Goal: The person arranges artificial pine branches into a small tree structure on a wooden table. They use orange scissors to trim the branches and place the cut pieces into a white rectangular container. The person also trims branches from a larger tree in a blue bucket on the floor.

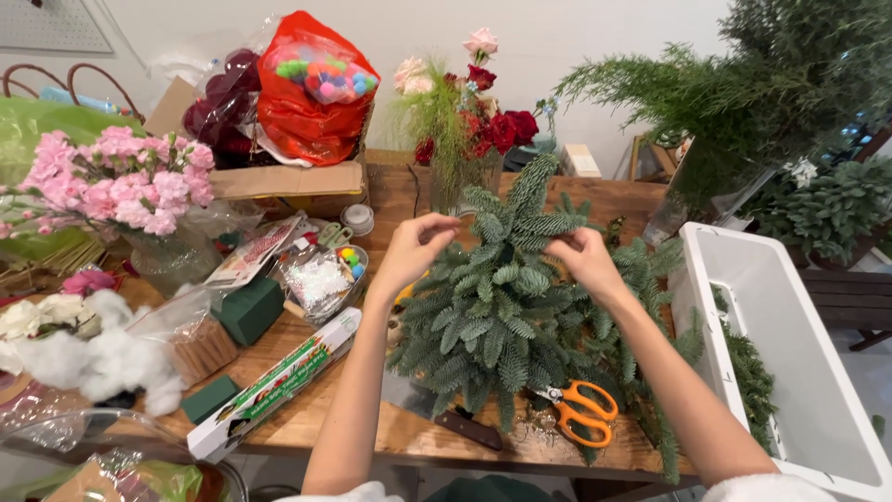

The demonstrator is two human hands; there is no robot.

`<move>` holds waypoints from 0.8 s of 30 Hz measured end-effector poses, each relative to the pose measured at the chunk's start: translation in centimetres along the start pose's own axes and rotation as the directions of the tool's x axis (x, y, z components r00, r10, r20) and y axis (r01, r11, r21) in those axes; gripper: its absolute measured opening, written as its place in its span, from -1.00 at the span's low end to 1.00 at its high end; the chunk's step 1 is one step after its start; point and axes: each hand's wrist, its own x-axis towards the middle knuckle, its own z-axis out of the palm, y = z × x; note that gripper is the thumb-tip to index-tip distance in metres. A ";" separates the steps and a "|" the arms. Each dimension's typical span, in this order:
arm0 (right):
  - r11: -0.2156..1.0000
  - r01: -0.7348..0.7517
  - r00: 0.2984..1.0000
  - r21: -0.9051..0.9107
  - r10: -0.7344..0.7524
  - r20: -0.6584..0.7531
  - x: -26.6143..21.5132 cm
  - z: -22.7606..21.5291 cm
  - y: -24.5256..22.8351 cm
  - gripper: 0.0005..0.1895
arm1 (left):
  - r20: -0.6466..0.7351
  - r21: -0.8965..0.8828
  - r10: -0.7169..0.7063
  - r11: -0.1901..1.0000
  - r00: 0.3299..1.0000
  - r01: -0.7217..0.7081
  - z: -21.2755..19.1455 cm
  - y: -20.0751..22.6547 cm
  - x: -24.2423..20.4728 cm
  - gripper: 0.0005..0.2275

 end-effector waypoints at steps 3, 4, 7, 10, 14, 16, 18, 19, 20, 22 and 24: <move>1.000 0.011 1.000 -0.017 -0.011 -0.006 -0.6 0.3 -0.6 -0.83 | -0.037 -0.001 0.001 1.000 0.999 -0.001 -0.6 0.3 -0.4 -0.79; 0.999 0.047 0.999 -0.013 -0.047 0.000 -0.9 0.5 -1.1 -0.85 | -0.050 0.003 0.003 1.000 0.999 -0.003 -0.8 0.5 -0.4 -0.79; 0.998 0.069 0.998 -0.015 -0.069 -0.011 -1.1 1.0 -1.8 -0.84 | -0.037 0.003 -0.019 1.000 0.999 0.020 -0.4 0.4 -0.5 -0.79; 0.993 0.119 0.992 -0.024 -0.119 -0.034 1.4 0.7 1.9 -0.80 | 0.026 0.018 0.007 1.000 1.000 -0.008 0.5 0.3 -0.5 -0.76; 0.983 0.174 0.982 -0.053 -0.178 -0.070 2.3 1.2 3.5 -0.77 | 0.085 0.011 0.005 1.000 0.996 -0.006 1.9 0.6 -0.2 -0.72; 0.969 0.218 0.966 -0.119 -0.232 -0.116 1.8 1.6 3.0 -0.80 | 0.120 0.133 0.070 0.987 0.990 -0.086 2.1 -0.1 0.3 -0.63; 0.958 0.239 0.958 -0.156 -0.259 -0.124 2.3 1.6 3.5 -0.81 | 0.123 0.138 0.037 0.989 0.992 -0.054 2.3 0.4 0.3 -0.52; 0.946 0.260 0.949 -0.192 -0.287 -0.127 2.5 1.6 3.8 -0.81 | 0.122 0.143 0.002 0.989 0.993 -0.020 2.4 0.6 0.3 -0.40; 0.947 0.259 0.949 -0.191 -0.286 -0.130 2.5 1.8 4.1 -0.81 | 0.125 0.145 0.003 0.989 0.992 -0.021 2.7 0.8 0.3 -0.40; 0.929 0.269 0.933 -0.253 -0.316 -0.170 2.8 2.1 4.7 -0.83 | 0.138 0.229 -0.039 0.973 0.990 0.006 3.3 1.2 0.3 -0.26; 0.925 0.261 0.929 -0.276 -0.318 -0.189 3.8 2.3 6.7 -0.90 | 0.131 0.268 -0.068 0.963 0.989 0.031 3.1 2.1 0.3 -0.21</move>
